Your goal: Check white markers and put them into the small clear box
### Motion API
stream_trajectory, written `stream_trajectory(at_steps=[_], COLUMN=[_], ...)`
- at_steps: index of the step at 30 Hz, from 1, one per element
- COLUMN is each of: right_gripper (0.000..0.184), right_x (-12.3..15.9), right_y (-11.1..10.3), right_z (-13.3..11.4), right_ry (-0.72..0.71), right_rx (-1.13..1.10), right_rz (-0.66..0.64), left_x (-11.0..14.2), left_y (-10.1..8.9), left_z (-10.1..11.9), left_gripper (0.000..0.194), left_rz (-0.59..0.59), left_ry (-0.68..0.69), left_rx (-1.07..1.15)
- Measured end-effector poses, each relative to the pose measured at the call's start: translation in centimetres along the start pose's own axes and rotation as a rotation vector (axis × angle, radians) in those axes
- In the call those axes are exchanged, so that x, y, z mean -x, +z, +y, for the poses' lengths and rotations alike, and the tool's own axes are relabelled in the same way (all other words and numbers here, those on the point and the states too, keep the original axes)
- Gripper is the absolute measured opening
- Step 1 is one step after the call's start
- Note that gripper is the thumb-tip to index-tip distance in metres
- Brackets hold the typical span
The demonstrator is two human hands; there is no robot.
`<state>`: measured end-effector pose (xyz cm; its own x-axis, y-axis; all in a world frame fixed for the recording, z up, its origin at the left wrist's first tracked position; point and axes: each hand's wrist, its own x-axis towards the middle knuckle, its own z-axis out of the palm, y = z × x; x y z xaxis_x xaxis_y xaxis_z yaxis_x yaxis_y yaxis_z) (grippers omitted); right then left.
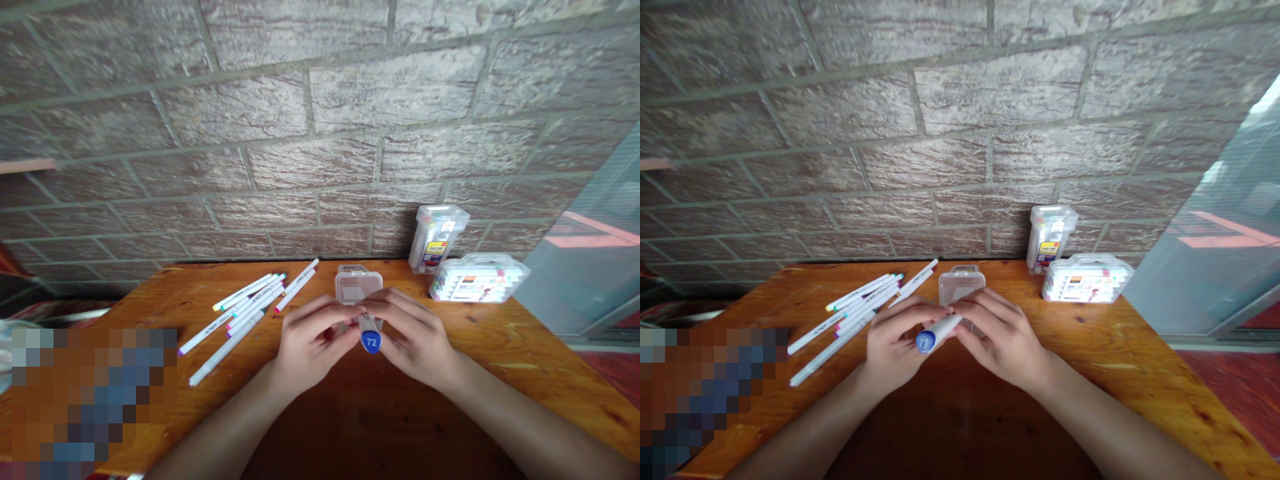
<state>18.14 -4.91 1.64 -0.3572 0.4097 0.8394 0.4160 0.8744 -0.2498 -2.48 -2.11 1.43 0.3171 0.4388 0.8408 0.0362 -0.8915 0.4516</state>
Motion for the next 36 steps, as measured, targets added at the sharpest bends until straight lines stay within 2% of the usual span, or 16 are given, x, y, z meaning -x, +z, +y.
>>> stream_trajectory(at_steps=[36], right_gripper=[0.02], right_x=[-0.07], right_y=[0.01], right_z=[-0.02], right_ry=[-0.005], right_rx=[0.004], right_rz=[0.005], left_x=[-0.15], left_y=[-0.08], left_z=[0.15], left_gripper=[0.024], left_rz=[0.001], left_ry=[0.012], left_rx=[-0.016])
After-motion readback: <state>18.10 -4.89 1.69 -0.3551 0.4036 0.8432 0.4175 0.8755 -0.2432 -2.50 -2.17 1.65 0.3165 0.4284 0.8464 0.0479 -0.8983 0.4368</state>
